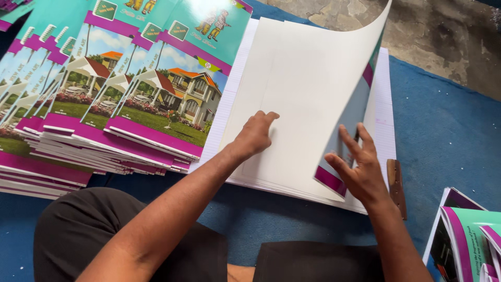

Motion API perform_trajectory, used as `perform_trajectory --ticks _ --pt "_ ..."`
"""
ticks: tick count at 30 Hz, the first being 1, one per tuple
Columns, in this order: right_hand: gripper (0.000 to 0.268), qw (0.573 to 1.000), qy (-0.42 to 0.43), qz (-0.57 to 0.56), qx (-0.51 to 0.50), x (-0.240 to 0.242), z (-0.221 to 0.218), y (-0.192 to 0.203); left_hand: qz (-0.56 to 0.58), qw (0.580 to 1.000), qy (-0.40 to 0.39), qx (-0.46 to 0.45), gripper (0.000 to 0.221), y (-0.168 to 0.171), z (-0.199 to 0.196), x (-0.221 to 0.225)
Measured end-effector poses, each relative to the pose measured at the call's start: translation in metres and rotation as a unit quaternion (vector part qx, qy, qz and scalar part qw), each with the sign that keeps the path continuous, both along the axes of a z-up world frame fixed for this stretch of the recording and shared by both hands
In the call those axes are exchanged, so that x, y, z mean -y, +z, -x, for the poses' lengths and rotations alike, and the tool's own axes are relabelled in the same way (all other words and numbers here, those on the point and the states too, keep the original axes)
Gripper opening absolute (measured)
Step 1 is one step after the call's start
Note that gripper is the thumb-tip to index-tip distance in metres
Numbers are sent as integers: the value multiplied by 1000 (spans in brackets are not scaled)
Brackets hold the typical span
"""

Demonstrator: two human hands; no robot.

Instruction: The person sits on a blue mat and repeatedly folds a printed cover sheet over a stack of white pages, then uses a wooden block to press the fold flat. The person repeats this folding and pressing cycle on multiple book units.

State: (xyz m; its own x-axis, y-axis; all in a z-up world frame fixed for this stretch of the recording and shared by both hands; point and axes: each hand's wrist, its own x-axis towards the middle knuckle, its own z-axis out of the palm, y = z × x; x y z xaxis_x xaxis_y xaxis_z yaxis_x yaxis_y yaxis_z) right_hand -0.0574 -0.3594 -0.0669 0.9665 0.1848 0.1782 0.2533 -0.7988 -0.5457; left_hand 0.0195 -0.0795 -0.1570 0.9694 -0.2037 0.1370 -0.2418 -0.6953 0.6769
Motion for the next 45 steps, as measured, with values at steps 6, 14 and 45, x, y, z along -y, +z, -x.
perform_trajectory --ticks 6,14,45 --pt "73 988 59 119 80 -24 -9 -5 162 966 70 -187 45 18 -5 -3" --pt "68 955 115 234 138 -64 -19 -15 313 920 67 -227 60 22 -10 -1" --pt "109 989 -18 118 -91 -53 -168 -22 109 943 259 -178 40 4 -66 -15"
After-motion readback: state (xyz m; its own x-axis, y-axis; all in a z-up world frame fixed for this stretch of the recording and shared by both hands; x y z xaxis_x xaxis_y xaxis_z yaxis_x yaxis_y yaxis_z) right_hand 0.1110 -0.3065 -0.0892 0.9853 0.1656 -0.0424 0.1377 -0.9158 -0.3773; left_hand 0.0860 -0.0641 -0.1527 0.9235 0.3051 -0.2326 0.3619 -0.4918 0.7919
